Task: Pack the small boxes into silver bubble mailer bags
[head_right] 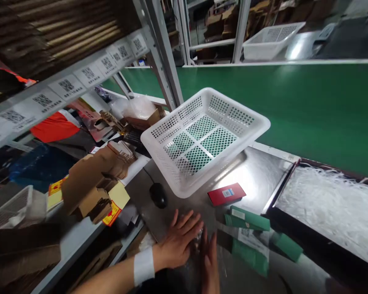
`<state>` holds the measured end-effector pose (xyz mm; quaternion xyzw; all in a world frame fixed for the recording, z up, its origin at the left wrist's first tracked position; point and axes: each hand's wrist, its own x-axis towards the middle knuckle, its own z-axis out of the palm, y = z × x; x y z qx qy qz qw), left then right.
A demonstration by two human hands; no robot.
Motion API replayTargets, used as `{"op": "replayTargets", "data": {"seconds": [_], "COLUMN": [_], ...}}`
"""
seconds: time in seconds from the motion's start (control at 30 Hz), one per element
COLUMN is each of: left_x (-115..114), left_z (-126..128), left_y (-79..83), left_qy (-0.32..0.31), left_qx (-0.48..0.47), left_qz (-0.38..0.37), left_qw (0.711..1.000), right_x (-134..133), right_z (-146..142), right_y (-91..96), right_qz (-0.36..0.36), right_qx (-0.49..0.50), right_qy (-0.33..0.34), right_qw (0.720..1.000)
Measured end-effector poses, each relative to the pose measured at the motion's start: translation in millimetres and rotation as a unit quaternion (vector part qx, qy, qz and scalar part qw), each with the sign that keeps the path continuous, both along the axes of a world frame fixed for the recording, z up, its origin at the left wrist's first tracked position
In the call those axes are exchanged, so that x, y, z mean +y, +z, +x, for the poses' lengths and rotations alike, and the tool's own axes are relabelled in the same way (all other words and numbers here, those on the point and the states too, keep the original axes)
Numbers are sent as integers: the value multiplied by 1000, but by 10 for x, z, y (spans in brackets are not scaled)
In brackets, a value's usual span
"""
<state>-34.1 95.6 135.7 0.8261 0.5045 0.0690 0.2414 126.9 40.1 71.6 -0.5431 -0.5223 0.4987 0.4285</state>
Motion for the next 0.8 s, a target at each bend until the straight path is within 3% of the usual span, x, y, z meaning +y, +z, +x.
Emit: {"op": "replayTargets", "data": {"seconds": [0.1,0.17,0.23,0.3,0.4,0.57,0.67,0.73,0.8], "left_x": [149,313,489,625,690,635,696,707,589], "left_z": [-167,-299,-392,-417,-350,-265,-324,-388,-441], "left_y": [210,307,342,336,339,462,498,457,347], "left_qy": [43,43,0,-51,-102,-117,-130,-124,-78], "left_qx": [-23,-31,-2,50,108,127,115,96,63], "left_qz": [-91,-122,-128,-122,-96,-60,6,52,111], "left_qw": [995,991,992,990,984,983,985,986,989], "right_x": [134,353,647,922,1140,1159,1210,1264,1309], "right_z": [259,413,470,420,267,180,203,221,246], "right_y": [157,272,376,454,510,559,618,630,597], "right_qz": [-42,-4,27,24,32,70,39,8,-13], "right_qx": [-64,-145,-235,-326,-403,-377,-351,-347,-343], "right_qy": [4,80,196,289,347,348,331,311,287], "right_qw": [997,986,952,900,847,856,875,885,894]}}
